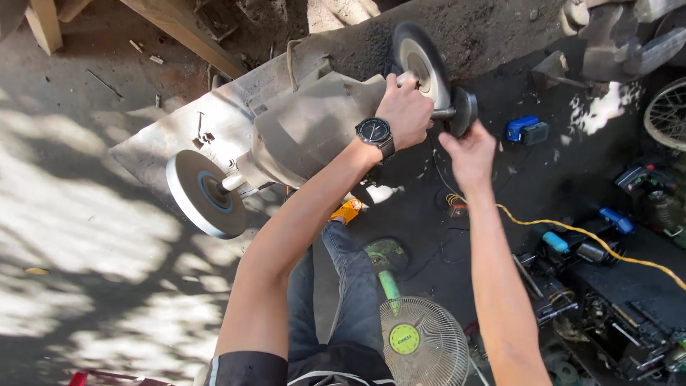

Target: The person walks to a bench grinder and uses it to grind a metal part held in both hands. They rotate the part to grind different surfaces and edges, then inspect it before continuing to grind. The person repeats this process with another metal part.

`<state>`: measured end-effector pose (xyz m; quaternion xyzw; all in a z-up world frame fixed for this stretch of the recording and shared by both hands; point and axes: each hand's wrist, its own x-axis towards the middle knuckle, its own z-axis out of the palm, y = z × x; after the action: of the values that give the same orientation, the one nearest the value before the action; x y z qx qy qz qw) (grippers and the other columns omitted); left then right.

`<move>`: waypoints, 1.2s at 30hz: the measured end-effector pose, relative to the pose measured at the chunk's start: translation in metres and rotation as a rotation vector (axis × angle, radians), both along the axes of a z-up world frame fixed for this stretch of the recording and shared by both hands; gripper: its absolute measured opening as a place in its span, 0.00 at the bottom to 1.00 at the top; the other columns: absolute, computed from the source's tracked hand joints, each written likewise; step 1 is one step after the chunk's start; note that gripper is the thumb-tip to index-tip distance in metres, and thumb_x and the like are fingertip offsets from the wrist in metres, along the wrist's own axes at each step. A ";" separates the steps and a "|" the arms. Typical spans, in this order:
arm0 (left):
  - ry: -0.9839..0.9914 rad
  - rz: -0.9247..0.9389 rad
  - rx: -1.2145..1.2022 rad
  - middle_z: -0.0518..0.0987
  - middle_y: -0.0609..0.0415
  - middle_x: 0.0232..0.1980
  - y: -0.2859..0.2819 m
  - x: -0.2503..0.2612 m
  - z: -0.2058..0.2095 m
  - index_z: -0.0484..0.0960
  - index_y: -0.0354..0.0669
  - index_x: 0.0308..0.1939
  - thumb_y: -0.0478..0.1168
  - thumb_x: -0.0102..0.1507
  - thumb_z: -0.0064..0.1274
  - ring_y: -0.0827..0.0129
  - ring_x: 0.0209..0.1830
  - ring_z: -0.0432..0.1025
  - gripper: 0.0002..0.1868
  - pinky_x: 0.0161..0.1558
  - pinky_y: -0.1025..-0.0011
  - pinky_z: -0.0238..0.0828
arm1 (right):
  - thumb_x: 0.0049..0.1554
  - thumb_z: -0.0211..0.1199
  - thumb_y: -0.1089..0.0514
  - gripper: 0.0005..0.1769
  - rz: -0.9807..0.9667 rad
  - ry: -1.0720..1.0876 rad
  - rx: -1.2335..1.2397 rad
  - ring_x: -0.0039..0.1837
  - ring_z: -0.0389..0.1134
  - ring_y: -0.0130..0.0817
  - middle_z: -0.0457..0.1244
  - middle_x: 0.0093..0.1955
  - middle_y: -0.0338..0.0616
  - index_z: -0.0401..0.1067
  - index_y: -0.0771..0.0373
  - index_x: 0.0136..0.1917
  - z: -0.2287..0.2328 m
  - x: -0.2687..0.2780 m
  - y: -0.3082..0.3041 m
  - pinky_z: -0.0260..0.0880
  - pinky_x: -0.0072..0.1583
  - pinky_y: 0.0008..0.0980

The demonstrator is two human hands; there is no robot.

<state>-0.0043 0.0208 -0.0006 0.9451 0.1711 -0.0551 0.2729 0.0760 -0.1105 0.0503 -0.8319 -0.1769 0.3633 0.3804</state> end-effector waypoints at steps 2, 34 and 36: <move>-0.032 -0.014 0.048 0.77 0.58 0.23 -0.007 -0.001 0.001 0.81 0.54 0.22 0.48 0.51 0.51 0.58 0.42 0.63 0.08 0.45 0.51 0.55 | 0.45 0.59 0.69 0.10 0.039 -0.074 -0.125 0.43 0.58 0.21 0.61 0.39 0.36 0.68 0.66 0.43 0.002 0.002 0.003 0.61 0.46 0.23; -0.184 -0.006 0.123 0.76 0.58 0.20 0.023 0.006 0.013 0.79 0.54 0.18 0.39 0.47 0.49 0.59 0.31 0.65 0.05 0.40 0.55 0.57 | 0.51 0.57 0.72 0.04 -0.075 -0.215 0.153 0.43 0.57 0.22 0.61 0.38 0.38 0.68 0.68 0.41 0.026 -0.014 0.035 0.59 0.46 0.25; -0.098 -0.001 0.091 0.75 0.62 0.22 0.008 0.004 0.006 0.77 0.56 0.20 0.53 0.51 0.53 0.63 0.31 0.64 0.10 0.39 0.57 0.57 | 0.50 0.55 0.71 0.04 -0.006 -0.234 0.044 0.40 0.52 0.18 0.56 0.32 0.31 0.65 0.65 0.35 0.033 -0.012 0.034 0.55 0.42 0.23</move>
<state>-0.0002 0.0291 0.0049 0.9582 0.1594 -0.0009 0.2376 0.0644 -0.0764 0.0835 -0.8606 -0.2255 0.2589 0.3763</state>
